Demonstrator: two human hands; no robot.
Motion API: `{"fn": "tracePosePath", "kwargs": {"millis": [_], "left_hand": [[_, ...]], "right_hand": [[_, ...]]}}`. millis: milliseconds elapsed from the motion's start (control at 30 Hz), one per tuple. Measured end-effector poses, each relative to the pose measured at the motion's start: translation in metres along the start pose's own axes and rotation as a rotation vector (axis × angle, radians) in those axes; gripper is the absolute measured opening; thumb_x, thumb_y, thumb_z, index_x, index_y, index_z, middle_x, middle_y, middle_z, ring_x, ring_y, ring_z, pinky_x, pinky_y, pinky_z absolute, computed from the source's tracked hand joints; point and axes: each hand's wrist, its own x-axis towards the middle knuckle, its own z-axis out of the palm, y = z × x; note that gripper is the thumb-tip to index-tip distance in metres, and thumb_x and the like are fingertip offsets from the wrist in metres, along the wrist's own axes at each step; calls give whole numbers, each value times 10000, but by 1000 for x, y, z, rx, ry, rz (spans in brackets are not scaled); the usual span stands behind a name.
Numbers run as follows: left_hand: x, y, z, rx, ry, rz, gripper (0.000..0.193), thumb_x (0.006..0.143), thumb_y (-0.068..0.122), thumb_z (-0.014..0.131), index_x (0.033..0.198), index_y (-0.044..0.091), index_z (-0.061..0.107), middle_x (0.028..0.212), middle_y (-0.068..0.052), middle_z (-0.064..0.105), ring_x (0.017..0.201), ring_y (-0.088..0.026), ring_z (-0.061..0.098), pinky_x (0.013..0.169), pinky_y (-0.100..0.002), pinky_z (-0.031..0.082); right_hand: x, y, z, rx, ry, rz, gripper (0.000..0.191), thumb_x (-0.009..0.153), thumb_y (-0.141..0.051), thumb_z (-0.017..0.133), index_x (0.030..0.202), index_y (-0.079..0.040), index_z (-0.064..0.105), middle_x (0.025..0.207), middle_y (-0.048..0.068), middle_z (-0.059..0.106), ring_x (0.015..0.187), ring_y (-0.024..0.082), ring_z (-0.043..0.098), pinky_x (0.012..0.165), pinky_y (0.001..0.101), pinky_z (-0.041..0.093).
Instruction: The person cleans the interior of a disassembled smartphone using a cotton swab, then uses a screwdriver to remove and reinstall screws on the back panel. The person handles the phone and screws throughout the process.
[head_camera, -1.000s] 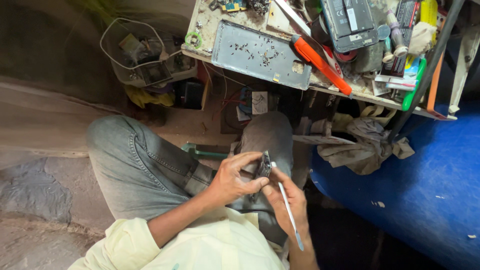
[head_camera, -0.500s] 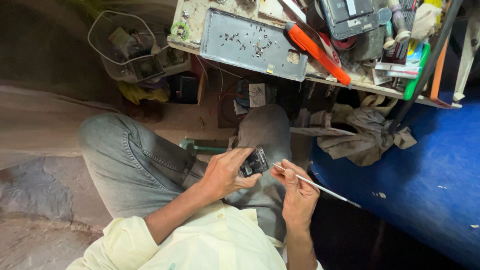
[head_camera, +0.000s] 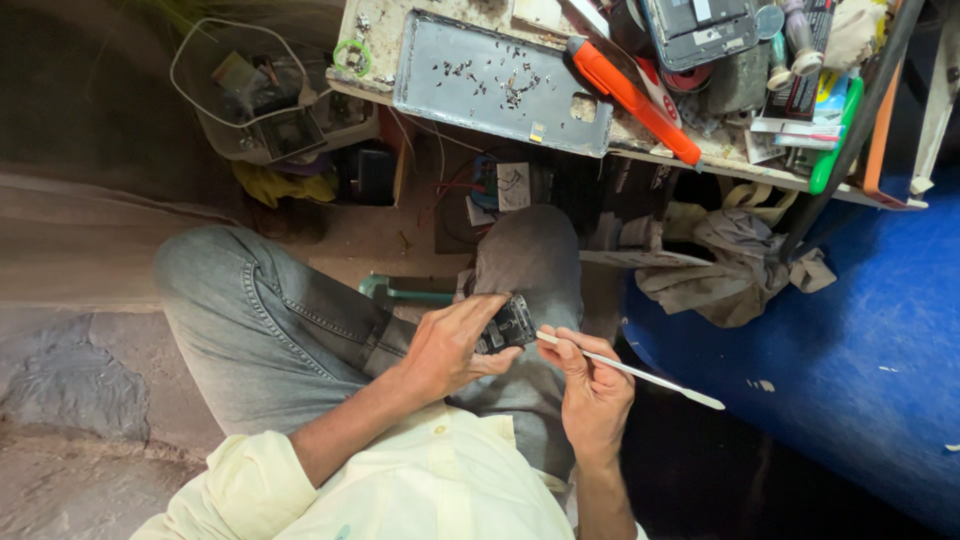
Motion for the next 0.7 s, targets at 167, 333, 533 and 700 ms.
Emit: {"fn": "tracePosePath", "kwargs": {"millis": [167,333,533,700], "left_hand": [[0,2,0,16,-64,3,659,809,315,842,1309,-34,592,1190,-183,683,946,-332,710,796,-392,589],[-1,1,-1,17,-53,42,677,832,333,829,1353,-19,577,1241,-185,674,1035,-338,698,855,-406,583],[-4,-1,-3,13,-52,62,697,808,296,823,1376,-6,557,1266,-174,665,1080,-327,690,866,-407,585],[-5,1,-1,55,-37,91,703,783,270,840,1375,12,562,1254,-153,662,1070,-307,685,844,-392,580]], "right_hand": [[-3,-10,7,-281,-23,-136,188,1000,-45,650,1154,48,707,1087,132,768,927,173,756,833,271,615],[-5,-9,14,-214,43,-115,181,1014,-44,636,1147,60,700,1106,151,761,921,175,750,849,287,627],[-5,-4,13,-63,19,-63,185,1019,-53,617,1128,87,671,1099,180,749,1007,205,750,888,342,628],[-7,-10,4,-87,49,-68,200,1029,-59,619,1142,99,665,1103,199,754,1011,236,745,939,350,626]]}}
